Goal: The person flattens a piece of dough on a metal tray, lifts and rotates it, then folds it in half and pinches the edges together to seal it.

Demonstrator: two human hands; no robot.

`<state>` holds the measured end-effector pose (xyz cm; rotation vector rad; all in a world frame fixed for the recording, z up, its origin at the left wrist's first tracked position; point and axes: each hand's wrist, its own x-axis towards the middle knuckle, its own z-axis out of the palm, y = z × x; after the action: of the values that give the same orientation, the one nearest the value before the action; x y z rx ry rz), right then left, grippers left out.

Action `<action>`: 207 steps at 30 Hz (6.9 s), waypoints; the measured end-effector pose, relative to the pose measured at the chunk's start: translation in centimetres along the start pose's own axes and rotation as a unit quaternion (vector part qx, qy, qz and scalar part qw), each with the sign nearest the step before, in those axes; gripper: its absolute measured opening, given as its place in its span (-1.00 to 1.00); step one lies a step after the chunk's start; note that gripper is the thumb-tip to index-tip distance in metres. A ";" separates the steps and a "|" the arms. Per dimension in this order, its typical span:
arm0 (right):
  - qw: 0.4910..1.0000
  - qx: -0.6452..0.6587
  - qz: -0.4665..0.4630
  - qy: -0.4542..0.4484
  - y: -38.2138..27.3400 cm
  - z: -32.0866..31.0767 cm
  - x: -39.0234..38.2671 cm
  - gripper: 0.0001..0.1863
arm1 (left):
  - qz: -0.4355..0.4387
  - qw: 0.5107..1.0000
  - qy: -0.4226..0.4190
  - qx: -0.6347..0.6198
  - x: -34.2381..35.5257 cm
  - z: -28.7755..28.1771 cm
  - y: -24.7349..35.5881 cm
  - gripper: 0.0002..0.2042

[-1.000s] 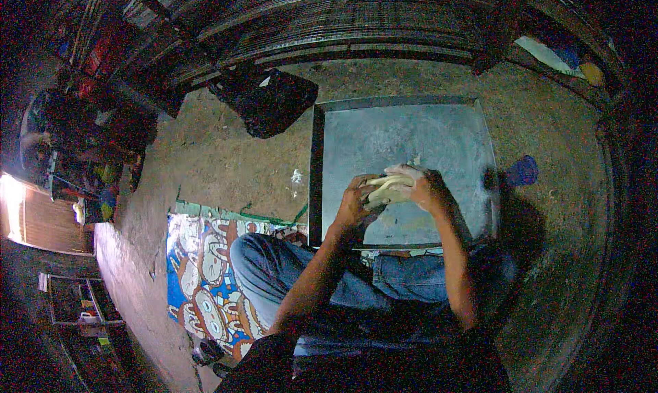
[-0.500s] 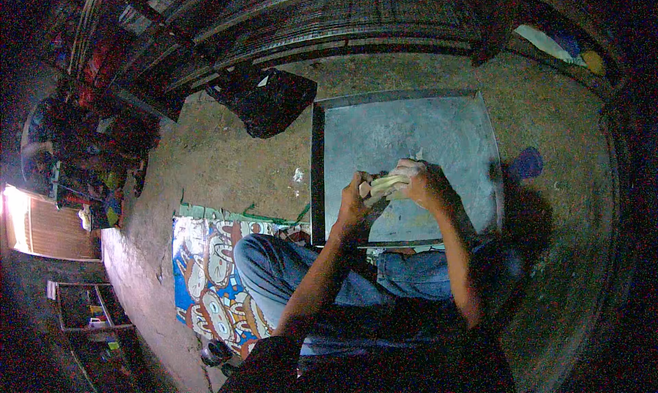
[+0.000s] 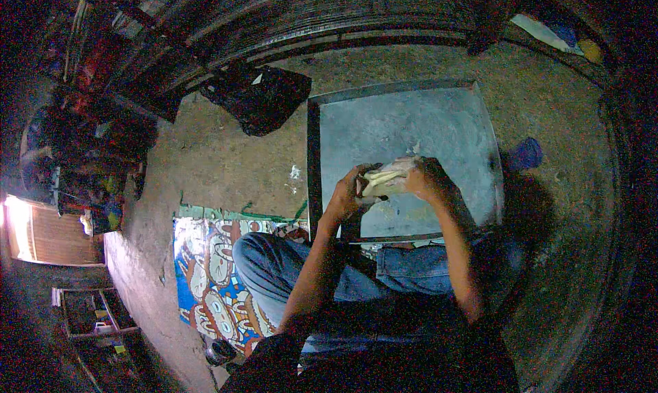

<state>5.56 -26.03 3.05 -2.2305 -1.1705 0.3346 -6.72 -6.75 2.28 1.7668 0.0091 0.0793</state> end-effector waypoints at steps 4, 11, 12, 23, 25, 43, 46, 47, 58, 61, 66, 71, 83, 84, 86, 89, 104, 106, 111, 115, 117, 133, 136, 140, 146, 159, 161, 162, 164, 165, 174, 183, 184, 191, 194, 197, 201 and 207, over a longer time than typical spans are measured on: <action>0.999 0.011 0.039 -0.032 -0.3 -0.6 0.0 -0.67 | 0.006 0.989 0.014 0.145 -0.3 -0.4 0.5 -0.34; 0.997 0.047 0.067 0.002 0.8 -1.8 -0.6 -0.69 | 0.037 0.990 0.079 0.115 -0.3 0.5 -0.9 -0.48; 0.997 0.038 0.064 -0.001 1.7 -1.5 -0.6 -0.67 | 0.009 0.994 0.081 0.078 -0.4 1.1 -1.0 -0.48; 0.999 -0.040 -0.028 0.008 -2.9 -1.4 -0.2 -0.55 | 0.091 0.985 0.063 0.134 0.0 1.6 -1.7 -0.61; 0.998 -0.065 -0.011 -0.001 -3.4 -1.0 -0.1 -0.55 | 0.059 0.992 0.065 0.090 -0.2 1.8 -1.9 -0.63; 0.993 0.000 0.114 -0.002 1.0 -1.2 -0.6 -0.57 | -0.129 0.989 0.077 0.002 -0.6 1.3 0.0 -0.66; 0.991 -0.001 0.136 -0.012 0.9 -2.0 -0.5 -0.55 | -0.158 0.980 0.094 -0.074 -0.6 1.2 -0.8 -0.68; 0.989 -0.001 0.146 -0.018 0.8 -2.1 -0.4 -0.54 | -0.158 0.980 0.090 -0.087 -0.7 1.0 -1.5 -0.68; 0.987 0.068 0.146 0.023 1.0 -2.8 -0.5 -0.59 | -0.157 0.982 0.092 -0.044 -0.8 0.2 -2.2 -0.74; 0.990 0.039 0.137 0.007 0.8 -2.8 -0.6 -0.60 | -0.108 0.990 0.087 0.016 -0.9 -0.3 -3.2 -0.78; 0.993 0.025 0.112 0.008 0.5 -2.3 -0.3 -0.61 | -0.096 0.992 0.061 0.045 -1.1 -0.9 -3.5 -0.78; 0.990 0.031 0.135 -0.034 -0.3 -2.7 -0.2 -0.49 | 0.011 0.991 0.088 0.101 0.3 -0.1 -2.2 -0.36; 0.993 0.037 0.069 0.085 3.9 -2.4 -3.2 -0.36 | -0.001 0.987 -0.049 0.155 5.4 3.6 -1.3 -0.50; 0.993 0.048 0.083 0.068 3.7 -2.7 -3.3 -0.39 | 0.032 0.979 -0.037 0.198 5.5 3.7 -1.4 -0.59; 0.989 0.083 0.094 0.073 2.8 -3.3 -3.3 -0.52 | -0.031 0.984 -0.039 0.172 4.9 3.7 -1.4 -0.59; 0.992 0.002 0.060 0.111 3.6 -2.5 -3.9 -0.58 | 0.010 0.988 -0.038 0.149 4.5 3.7 -1.1 -0.56; 0.988 -0.050 0.113 0.094 3.0 -2.3 -5.4 -0.65 | 0.056 0.985 -0.050 0.153 4.6 3.6 1.8 -0.66; 0.989 -0.029 0.098 0.102 3.1 -2.2 -5.5 -0.66 | 0.015 0.989 -0.048 0.141 4.4 3.7 3.2 -0.71; 0.987 0.067 0.136 0.051 1.7 -3.3 -5.6 -0.63 | -0.024 0.997 -0.024 0.063 3.6 1.9 3.2 -0.74; 0.976 0.078 0.203 0.030 6.1 0.1 -5.5 -0.59 | -0.033 0.996 -0.022 0.076 3.4 2.3 5.0 -0.75; 0.973 0.002 0.230 -0.017 1.4 -3.0 -5.2 -0.58 | -0.055 0.995 0.019 0.082 2.2 1.5 4.9 -0.77; 0.830 0.470 0.170 0.248 7.9 4.4 -5.0 -0.70 | -0.059 0.986 0.136 -0.075 2.7 1.9 7.9 -0.76; 0.645 0.695 0.127 0.292 6.0 6.4 -3.7 -0.75 | -0.023 0.979 0.187 -0.077 2.4 2.4 8.5 -0.74; 0.644 0.676 0.026 0.359 13.1 9.7 -3.7 -0.70 | -0.123 0.978 0.167 -0.034 3.7 6.3 12.6 -0.72; 0.459 0.827 0.129 0.299 5.9 6.6 -4.3 -0.59 | -0.092 0.966 0.200 -0.138 2.7 8.3 9.5 -0.70; 0.497 0.793 0.138 0.324 4.3 3.5 -6.0 -0.44 | -0.105 0.955 0.219 -0.172 0.5 8.9 6.5 -0.69; 0.514 0.770 0.184 0.330 5.1 4.4 -5.8 -0.41 | -0.123 0.955 0.210 -0.170 -0.2 8.5 7.1 -0.68; 0.521 0.758 0.207 0.332 5.3 5.0 -5.7 -0.40 | -0.102 0.949 0.249 -0.165 -0.3 9.2 7.1 -0.69; 0.527 0.763 0.171 0.333 6.7 6.2 -5.4 -0.38 | -0.096 0.965 0.217 -0.111 -0.7 8.9 7.0 -0.67; 0.523 0.774 0.115 0.337 8.5 6.4 -5.9 -0.38 | -0.090 0.973 0.194 -0.089 -0.5 9.2 7.2 -0.66; 0.721 0.624 0.059 0.295 12.6 7.1 -8.8 -0.45 | -0.023 0.994 0.095 -0.052 -1.7 6.2 9.8 -0.80; 0.979 0.104 0.176 0.012 3.2 2.8 -10.1 -0.22 | 0.064 0.982 -0.126 0.127 -1.3 6.7 12.0 -0.77; 0.967 0.168 0.191 -0.032 -4.7 1.8 -9.4 -0.09 | 0.054 0.983 -0.092 0.147 -2.5 4.0 10.1 -0.77; 0.812 0.535 0.184 0.144 -5.7 4.1 -11.4 -0.29 | 0.196 0.950 0.023 0.241 -2.7 2.7 7.3 -0.38; 0.854 0.493 0.145 0.088 -8.0 2.6 -11.7 -0.27 | 0.154 0.966 -0.018 0.208 -3.9 -0.6 4.6 -0.46; 0.898 0.417 0.111 0.092 -7.8 1.9 -11.7 -0.30 | -0.011 0.983 -0.162 0.091 -6.3 -0.6 5.8 -0.47; 0.934 0.287 0.203 0.061 -7.1 1.1 -10.3 -0.32 | 0.021 0.988 -0.073 0.133 -6.6 0.1 4.3 -0.50; 0.894 0.354 0.268 0.064 -5.4 2.7 -10.2 -0.33 | 0.080 0.991 -0.044 0.098 -8.0 1.1 4.5 -0.54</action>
<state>-5.18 -30.89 3.68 -1.8198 -0.2482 0.6941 -14.77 -9.14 6.04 1.9639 -0.1949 0.1194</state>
